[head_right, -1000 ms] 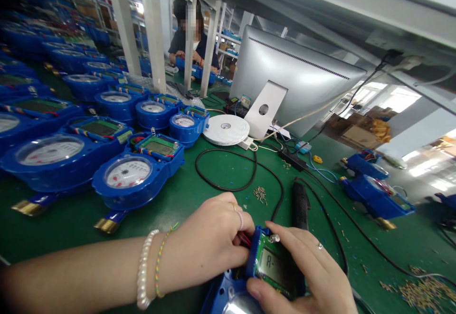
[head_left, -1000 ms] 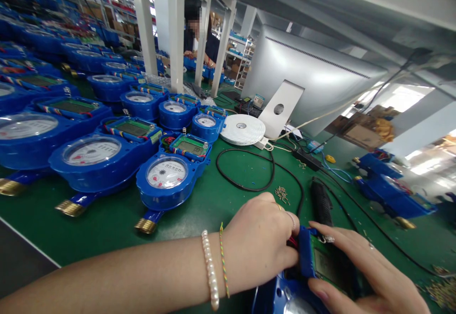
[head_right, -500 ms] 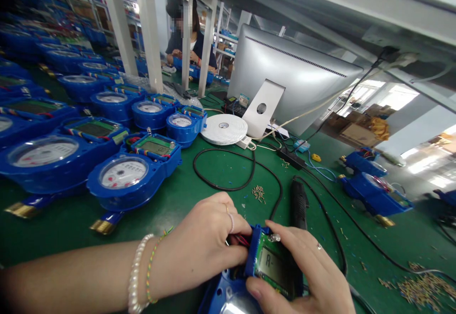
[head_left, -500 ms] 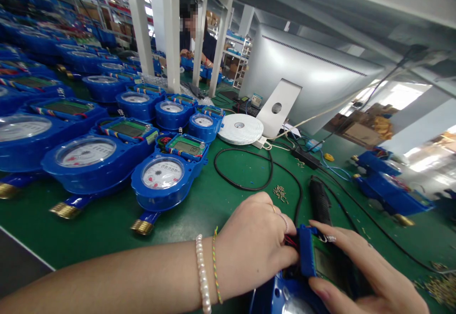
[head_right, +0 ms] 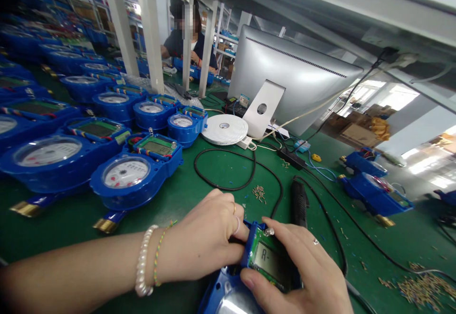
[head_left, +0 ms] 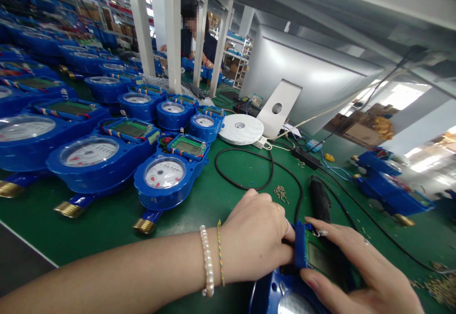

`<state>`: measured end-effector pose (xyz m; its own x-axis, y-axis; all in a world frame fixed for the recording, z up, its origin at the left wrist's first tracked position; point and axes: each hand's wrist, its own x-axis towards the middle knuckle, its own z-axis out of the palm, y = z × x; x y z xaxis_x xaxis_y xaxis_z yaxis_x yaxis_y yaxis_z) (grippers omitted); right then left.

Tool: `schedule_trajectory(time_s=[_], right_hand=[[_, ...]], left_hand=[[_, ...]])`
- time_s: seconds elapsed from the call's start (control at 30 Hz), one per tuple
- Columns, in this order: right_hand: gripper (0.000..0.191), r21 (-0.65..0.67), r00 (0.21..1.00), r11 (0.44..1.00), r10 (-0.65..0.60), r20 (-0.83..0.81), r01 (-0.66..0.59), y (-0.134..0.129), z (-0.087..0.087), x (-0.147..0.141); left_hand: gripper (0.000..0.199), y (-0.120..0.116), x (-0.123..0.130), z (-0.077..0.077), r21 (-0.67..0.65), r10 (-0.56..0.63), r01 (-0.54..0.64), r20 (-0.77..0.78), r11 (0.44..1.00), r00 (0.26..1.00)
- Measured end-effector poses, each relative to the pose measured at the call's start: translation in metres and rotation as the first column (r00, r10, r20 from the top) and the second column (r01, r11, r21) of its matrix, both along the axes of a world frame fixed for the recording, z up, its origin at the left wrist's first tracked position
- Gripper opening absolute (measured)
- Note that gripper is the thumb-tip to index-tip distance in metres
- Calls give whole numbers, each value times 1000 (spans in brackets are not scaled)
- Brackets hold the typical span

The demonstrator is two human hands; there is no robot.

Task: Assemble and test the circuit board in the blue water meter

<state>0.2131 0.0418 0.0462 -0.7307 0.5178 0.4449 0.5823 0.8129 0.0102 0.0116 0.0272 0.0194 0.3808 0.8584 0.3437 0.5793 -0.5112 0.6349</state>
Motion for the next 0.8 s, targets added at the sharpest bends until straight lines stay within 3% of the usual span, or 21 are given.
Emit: schedule_trajectory(time_s=[0.13, 0.23, 0.37, 0.53, 0.63, 0.8], right_hand=[[44, 36, 999, 999, 9, 31, -10, 0, 1, -1], [44, -7, 999, 1000, -8, 34, 9, 1, 2, 2], [42, -89, 998, 995, -52, 40, 55, 2, 2, 7], [40, -63, 996, 995, -75, 47, 78, 2, 1, 6], [38, -34, 996, 996, -83, 31, 84, 2, 3, 3], [36, -51, 997, 995, -81, 14, 82, 1, 6, -1]], left_hand=[[16, 2, 4, -4, -45, 41, -38, 61, 998, 997], [11, 3, 5, -4, -81, 48, -39, 106, 996, 993], [5, 5, -3, 2, -144, -50, 67, 118, 987, 992], [13, 3, -12, 14, -165, -148, 162, 96, 973, 984], [27, 0, -8, 15, -128, -112, 122, 82, 984, 990], [47, -4, 6, 8, 31, 19, -16, -96, 999, 995]])
